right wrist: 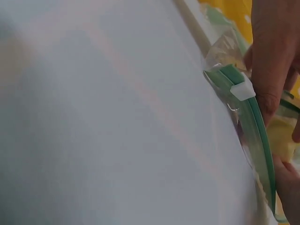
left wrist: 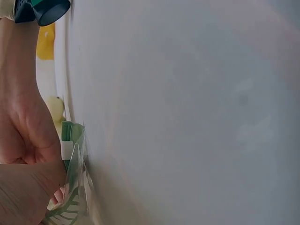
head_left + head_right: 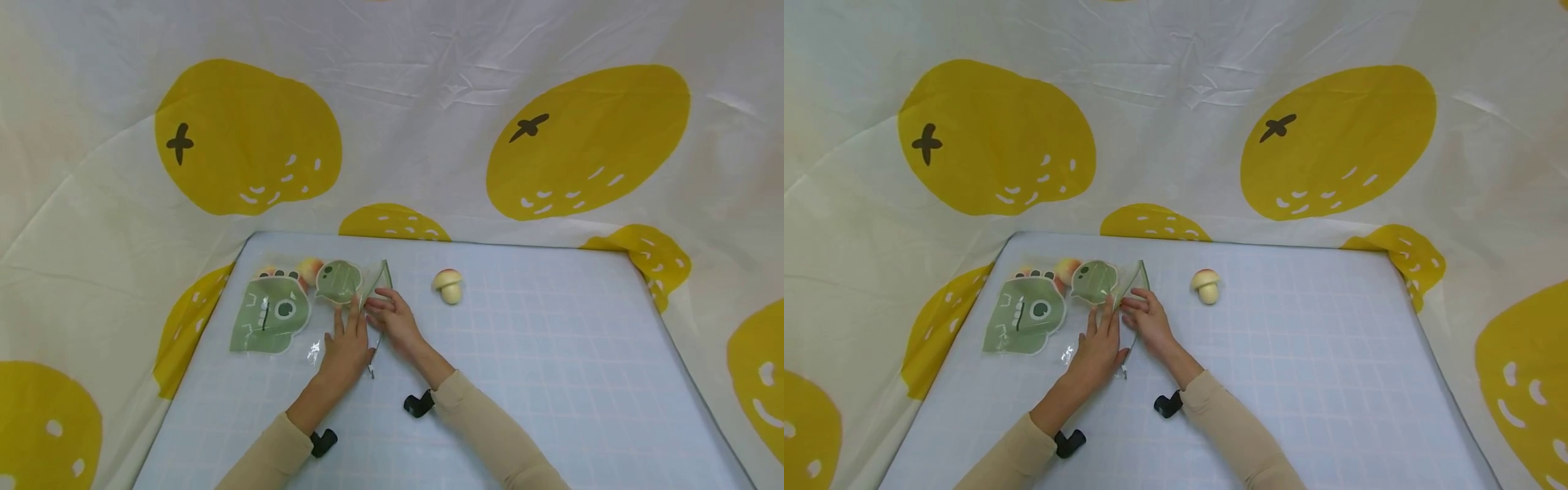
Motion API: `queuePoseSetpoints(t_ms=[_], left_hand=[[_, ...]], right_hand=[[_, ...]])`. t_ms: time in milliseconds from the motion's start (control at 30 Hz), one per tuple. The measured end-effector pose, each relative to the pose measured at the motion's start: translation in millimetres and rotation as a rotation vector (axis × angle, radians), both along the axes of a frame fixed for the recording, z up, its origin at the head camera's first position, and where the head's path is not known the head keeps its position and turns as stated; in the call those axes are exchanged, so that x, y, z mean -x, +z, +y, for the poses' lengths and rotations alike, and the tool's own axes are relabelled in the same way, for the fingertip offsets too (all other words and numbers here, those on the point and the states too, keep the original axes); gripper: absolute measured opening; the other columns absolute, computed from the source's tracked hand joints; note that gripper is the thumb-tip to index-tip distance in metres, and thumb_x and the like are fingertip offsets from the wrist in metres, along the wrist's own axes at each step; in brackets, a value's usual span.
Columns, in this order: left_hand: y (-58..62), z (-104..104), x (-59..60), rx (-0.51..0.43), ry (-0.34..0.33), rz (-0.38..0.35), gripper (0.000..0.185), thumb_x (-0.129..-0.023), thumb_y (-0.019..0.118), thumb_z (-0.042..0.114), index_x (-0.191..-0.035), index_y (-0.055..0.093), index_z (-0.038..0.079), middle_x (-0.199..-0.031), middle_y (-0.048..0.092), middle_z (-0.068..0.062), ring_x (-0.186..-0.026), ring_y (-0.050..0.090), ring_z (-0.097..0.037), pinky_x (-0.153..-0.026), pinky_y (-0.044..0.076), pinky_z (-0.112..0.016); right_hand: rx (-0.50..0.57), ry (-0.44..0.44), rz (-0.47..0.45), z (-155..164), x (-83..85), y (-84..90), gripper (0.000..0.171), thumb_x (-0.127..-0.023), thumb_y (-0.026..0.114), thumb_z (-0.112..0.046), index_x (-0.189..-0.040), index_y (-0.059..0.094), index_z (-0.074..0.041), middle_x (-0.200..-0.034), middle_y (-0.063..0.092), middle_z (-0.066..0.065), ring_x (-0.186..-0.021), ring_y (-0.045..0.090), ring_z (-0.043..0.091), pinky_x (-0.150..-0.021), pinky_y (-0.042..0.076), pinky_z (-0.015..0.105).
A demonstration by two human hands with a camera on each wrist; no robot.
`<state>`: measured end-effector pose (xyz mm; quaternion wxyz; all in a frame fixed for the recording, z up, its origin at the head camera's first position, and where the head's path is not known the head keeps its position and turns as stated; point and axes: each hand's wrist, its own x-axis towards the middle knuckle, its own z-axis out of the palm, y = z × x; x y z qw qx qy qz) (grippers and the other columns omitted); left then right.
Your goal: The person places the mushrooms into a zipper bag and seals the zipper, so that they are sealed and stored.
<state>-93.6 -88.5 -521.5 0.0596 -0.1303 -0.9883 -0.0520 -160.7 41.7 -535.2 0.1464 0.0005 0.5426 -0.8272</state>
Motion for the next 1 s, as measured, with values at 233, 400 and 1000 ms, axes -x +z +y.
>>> queuePoseSetpoints(t_ms=[233, 400, 1000], left_hand=[[-0.8, 3, -0.4, -0.040, -0.014, -0.038, 0.085, -0.083, 0.084, 0.033, -0.144, 0.043, -0.009, -0.164, 0.014, -0.019, -0.140, 0.027, -0.052, -0.079, 0.049, -0.069], [-2.2, 4, 0.3, -0.049, -0.007, -0.065, 0.085, -0.084, 0.082, 0.035, -0.145, 0.042, -0.008, -0.165, 0.013, -0.018, -0.141, 0.025, -0.051, -0.081, 0.048, -0.069], [-5.4, 1, 2.8, -0.091, 0.021, -0.111, 0.088, -0.084, 0.082, 0.033, -0.147, 0.039, -0.009, -0.164, 0.015, -0.017, -0.143, 0.024, -0.050, -0.084, 0.047, -0.070]], right_hand=[[0.022, 0.046, -0.025, -8, -0.2, -2.5, 0.054, -0.090, 0.043, 0.015, -0.143, 0.039, 0.004, -0.126, 0.062, 0.025, -0.099, 0.065, 0.017, -0.083, 0.053, 0.029], [0.054, 0.040, -0.065, -8, 1.8, -3.4, 0.052, -0.092, 0.046, 0.015, -0.142, 0.040, 0.001, -0.126, 0.063, 0.024, -0.096, 0.065, 0.016, -0.080, 0.053, 0.027], [-0.026, -0.030, 0.121, 20, -3.4, 2.7, 0.054, -0.097, 0.052, 0.009, -0.148, 0.035, 0.008, -0.133, 0.054, 0.035, -0.122, 0.057, 0.041, -0.098, 0.049, 0.038]])
